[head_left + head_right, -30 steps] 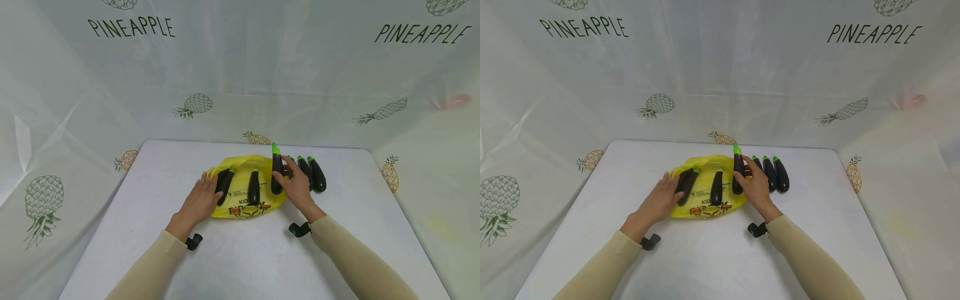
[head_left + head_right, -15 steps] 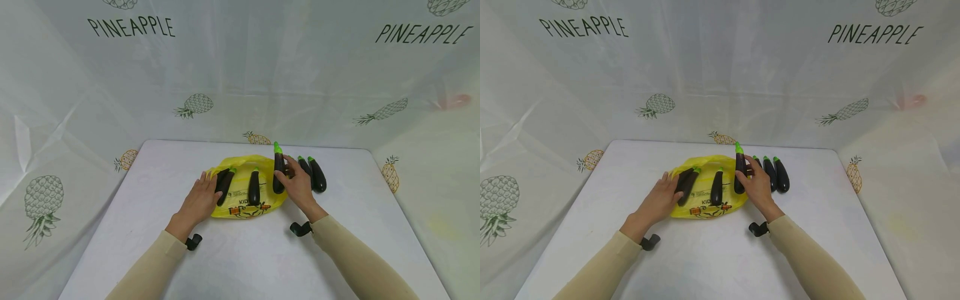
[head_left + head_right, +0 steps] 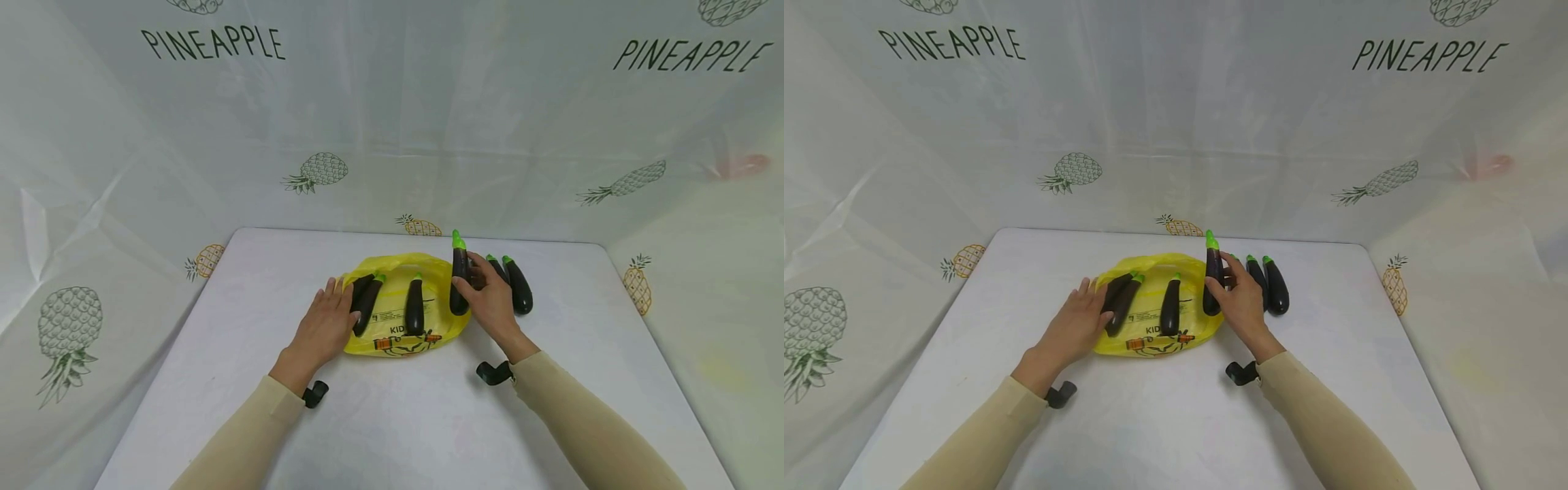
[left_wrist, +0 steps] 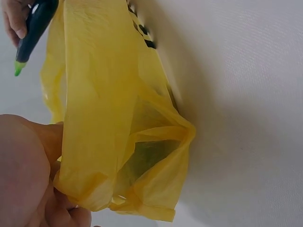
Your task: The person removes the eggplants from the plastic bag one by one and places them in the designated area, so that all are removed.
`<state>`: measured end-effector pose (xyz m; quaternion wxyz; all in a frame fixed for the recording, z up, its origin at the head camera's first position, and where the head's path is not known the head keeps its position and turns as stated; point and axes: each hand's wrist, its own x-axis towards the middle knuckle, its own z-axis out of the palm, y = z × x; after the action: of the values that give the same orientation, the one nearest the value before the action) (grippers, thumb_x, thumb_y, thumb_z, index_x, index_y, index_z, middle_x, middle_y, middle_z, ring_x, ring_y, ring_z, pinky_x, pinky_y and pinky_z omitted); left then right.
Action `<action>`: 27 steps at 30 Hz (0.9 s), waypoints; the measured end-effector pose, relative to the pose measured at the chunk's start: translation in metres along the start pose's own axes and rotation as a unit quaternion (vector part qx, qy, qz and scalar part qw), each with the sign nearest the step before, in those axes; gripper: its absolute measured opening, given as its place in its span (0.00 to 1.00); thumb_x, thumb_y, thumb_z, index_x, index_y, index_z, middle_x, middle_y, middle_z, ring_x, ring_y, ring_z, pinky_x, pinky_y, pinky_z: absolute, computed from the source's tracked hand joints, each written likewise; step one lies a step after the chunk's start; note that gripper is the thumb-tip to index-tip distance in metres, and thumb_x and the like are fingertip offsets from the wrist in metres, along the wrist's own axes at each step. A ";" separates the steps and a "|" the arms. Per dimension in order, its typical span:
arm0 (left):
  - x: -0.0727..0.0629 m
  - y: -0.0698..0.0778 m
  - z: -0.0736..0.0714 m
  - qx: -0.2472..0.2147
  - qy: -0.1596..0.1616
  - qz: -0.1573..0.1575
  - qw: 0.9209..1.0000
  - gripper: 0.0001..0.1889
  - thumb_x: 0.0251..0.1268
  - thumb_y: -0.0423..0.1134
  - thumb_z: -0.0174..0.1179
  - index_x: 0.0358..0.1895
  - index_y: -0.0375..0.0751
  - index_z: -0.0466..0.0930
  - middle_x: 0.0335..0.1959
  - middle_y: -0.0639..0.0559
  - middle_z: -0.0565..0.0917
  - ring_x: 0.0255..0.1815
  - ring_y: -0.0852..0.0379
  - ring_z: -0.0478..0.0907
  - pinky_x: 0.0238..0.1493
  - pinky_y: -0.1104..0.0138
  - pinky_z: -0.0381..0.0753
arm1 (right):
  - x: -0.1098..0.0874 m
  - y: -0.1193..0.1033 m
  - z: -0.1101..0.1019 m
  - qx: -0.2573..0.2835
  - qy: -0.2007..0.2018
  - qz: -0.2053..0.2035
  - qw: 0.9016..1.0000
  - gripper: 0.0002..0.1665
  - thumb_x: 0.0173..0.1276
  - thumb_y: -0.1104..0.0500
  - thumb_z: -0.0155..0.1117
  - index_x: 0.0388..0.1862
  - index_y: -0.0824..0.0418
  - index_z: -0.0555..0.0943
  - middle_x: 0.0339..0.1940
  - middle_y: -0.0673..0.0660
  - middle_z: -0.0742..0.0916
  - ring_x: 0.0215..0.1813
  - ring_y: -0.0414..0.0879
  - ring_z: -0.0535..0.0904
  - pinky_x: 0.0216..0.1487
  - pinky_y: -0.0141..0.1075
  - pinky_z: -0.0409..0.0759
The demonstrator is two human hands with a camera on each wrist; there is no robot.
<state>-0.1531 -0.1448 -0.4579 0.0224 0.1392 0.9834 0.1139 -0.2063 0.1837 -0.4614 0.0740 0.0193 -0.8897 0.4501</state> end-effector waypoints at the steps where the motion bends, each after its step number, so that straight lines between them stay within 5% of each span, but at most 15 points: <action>1: 0.000 0.000 0.000 0.003 0.004 0.002 1.000 0.34 0.86 0.47 0.51 0.82 0.29 0.57 0.84 0.31 0.56 0.87 0.35 0.47 0.86 0.43 0.52 | 0.000 0.001 0.000 -0.001 -0.001 0.000 1.000 0.39 0.76 0.47 0.69 0.82 0.46 0.67 0.63 0.65 0.85 0.60 0.60 0.84 0.58 0.56 0.86; 14: 0.000 -0.001 0.000 0.008 0.005 0.000 1.000 0.34 0.86 0.48 0.51 0.83 0.30 0.57 0.84 0.32 0.55 0.87 0.35 0.47 0.86 0.43 0.51 | 0.003 0.003 -0.014 -0.005 0.016 -0.010 1.000 0.38 0.77 0.45 0.67 0.82 0.46 0.68 0.61 0.64 0.87 0.57 0.58 0.86 0.48 0.51 0.89; 27: -0.001 -0.001 0.000 0.002 0.011 0.003 1.000 0.34 0.87 0.48 0.51 0.82 0.29 0.57 0.84 0.32 0.56 0.87 0.35 0.48 0.85 0.43 0.52 | 0.008 0.013 -0.040 -0.014 0.033 -0.002 0.999 0.38 0.79 0.44 0.64 0.83 0.48 0.67 0.62 0.67 0.86 0.60 0.61 0.86 0.54 0.56 0.87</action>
<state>-0.1528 -0.1461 -0.4582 0.0109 0.1414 0.9834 0.1131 -0.2109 0.2242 -0.4471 0.1047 0.0050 -0.8929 0.4378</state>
